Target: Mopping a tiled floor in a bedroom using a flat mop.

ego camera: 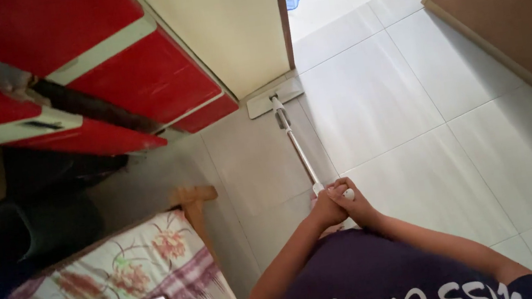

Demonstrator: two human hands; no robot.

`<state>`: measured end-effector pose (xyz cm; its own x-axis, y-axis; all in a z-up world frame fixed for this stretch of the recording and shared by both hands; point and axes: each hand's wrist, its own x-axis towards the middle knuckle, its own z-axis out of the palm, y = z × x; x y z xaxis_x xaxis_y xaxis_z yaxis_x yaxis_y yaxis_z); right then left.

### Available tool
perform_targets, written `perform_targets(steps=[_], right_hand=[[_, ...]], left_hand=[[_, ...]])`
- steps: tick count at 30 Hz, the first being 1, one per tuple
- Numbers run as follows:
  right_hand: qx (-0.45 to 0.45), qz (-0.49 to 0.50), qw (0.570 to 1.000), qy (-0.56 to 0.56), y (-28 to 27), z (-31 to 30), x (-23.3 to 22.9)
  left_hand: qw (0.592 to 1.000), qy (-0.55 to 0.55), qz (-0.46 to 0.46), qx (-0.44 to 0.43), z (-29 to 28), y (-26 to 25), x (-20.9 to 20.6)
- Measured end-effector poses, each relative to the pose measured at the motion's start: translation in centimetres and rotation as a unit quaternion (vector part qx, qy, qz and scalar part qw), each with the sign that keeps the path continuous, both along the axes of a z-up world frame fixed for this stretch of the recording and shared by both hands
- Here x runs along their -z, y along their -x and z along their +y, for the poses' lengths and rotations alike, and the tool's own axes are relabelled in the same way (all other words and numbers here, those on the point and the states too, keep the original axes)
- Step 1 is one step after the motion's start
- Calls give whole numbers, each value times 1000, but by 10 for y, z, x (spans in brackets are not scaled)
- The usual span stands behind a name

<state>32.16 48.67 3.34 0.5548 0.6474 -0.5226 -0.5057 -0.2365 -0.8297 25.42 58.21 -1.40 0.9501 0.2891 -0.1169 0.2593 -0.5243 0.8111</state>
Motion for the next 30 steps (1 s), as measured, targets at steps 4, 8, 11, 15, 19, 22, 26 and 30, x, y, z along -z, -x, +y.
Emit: perform_targets(steps=[4, 8, 11, 15, 19, 22, 26, 30], right_hand=[[16, 17, 1000, -5, -6, 31, 1], [32, 5, 999, -15, -16, 49, -5], [33, 3, 999, -28, -18, 62, -7], [22, 20, 998, -48, -16, 66, 6], [55, 11, 997, -58, -3, 51, 17], [83, 27, 995, -45, 1, 19, 13], [147, 31, 988, -37, 23, -48, 10], [219, 34, 975, -24, 56, -138, 20]], left_hand=[[999, -13, -8, 30, 32, -12, 16], [999, 38, -10, 11, 47, -22, 30], [998, 61, -11, 15, 59, -21, 34], [998, 2, -38, 43, 65, -11, 24], [997, -1, -43, 65, 36, -7, 25], [994, -7, -47, 95, 7, -11, 26], [988, -7, -48, 147, -55, 4, 27], [978, -10, -57, 200, -139, 36, 35]])
